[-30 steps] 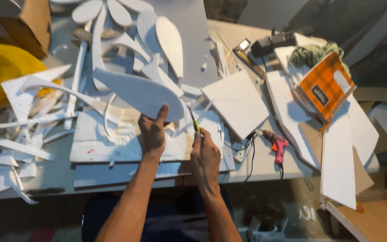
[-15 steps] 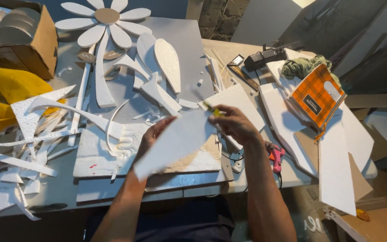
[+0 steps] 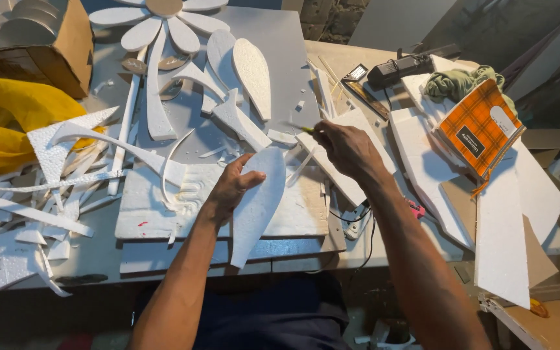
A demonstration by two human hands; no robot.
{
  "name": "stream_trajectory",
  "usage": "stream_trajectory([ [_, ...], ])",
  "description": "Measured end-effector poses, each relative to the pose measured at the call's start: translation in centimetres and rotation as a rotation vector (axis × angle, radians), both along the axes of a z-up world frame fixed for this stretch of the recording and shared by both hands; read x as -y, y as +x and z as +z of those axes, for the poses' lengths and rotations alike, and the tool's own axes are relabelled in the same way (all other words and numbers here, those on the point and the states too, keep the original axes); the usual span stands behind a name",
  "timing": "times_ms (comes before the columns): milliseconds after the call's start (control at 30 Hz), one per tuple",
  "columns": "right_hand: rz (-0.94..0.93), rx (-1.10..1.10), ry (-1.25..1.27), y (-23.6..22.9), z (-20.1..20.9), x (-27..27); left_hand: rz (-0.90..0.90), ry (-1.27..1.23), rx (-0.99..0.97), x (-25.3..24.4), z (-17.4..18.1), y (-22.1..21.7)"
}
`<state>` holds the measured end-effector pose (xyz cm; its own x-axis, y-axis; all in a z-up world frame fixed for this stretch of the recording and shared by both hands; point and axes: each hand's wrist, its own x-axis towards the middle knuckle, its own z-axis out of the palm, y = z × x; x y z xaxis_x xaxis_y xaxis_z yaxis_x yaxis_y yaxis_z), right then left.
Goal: The person is using a craft knife to carefully trim and refine the edges of white foam shapes on a workshop table.
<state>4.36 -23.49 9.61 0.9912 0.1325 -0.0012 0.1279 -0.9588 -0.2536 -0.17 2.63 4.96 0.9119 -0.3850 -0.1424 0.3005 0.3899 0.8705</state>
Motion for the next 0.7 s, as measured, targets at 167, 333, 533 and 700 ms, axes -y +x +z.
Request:
stream_trajectory([
  [167, 0.326, 0.066, -0.126, -1.1, 4.9, -3.0, 0.058, 0.196, 0.070, 1.8, 1.0, -0.5],
  [333, 0.423, 0.146, -0.267, -2.2, 5.4, -4.2, 0.111, 0.236, 0.112, 1.9, -1.1, -0.1],
  [533, 0.450, 0.105, -0.455, -1.8, 5.4, -5.5, 0.149, 0.222, 0.127, 2.2, -0.5, -0.3],
  [700, 0.481, 0.060, -0.599, -1.1, 5.3, -6.4, 0.169, 0.201, 0.112, 2.1, -2.2, 0.5],
])
